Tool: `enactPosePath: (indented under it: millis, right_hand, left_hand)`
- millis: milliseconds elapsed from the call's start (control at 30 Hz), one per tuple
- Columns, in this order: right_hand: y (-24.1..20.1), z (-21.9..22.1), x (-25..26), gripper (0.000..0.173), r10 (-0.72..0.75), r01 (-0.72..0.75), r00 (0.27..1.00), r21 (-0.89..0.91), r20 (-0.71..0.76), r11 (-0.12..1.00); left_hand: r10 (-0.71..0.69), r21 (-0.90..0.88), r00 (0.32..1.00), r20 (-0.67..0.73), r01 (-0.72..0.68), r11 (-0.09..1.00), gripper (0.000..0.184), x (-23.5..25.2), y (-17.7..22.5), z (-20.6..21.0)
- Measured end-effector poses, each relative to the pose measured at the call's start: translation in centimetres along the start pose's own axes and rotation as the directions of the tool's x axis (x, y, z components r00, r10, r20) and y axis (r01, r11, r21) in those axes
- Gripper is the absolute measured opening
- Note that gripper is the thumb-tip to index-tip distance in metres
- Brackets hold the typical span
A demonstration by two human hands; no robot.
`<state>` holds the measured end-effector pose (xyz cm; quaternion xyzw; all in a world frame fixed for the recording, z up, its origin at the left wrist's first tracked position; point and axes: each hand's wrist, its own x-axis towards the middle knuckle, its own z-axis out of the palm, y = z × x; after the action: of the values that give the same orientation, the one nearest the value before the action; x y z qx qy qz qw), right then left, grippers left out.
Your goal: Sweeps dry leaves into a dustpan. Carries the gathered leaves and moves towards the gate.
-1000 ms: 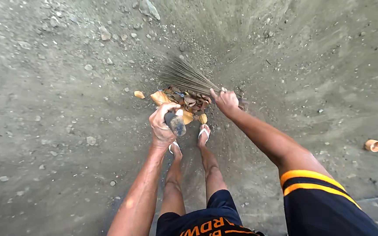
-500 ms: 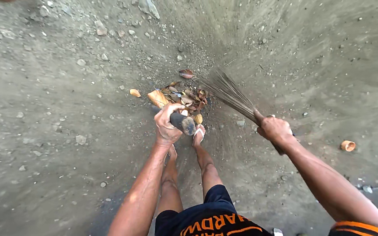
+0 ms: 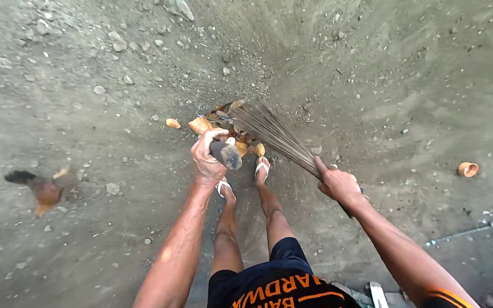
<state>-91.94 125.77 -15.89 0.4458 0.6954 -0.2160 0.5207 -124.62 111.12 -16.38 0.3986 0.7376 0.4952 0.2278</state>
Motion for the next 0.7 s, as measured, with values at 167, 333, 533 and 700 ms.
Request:
enactPosePath:
  millis: [167,333,533,700]
  right_hand:
    - [3.9,5.2,1.0,0.095,0.157,-0.212,0.975,0.438,0.158,0.873]
    - [-7.9,8.8,6.1,0.064,0.103,-0.221,0.975,0.913,0.197,0.342]
    - [-24.4,9.6,4.7,0.07,-0.251,-0.137,0.939,0.925,0.236,0.354]
    - [-25.0,11.5,0.3,0.082,-0.221,-0.118,0.941,0.859,0.257,0.499]
  left_hand:
    - [0.09,0.058,0.989,0.118,-0.097,0.994,0.023,-1.1,-1.5,-2.3]
    - [0.16,0.019,0.972,0.174,-0.165,0.986,0.02,-1.8,-2.4,-2.4]
    - [0.147,-0.007,0.962,0.23,-0.15,0.989,0.018,-1.2,-1.8,-1.2]
    - [0.155,-0.05,0.96,0.233,-0.147,0.988,0.019,-1.0,-2.6,-1.5]
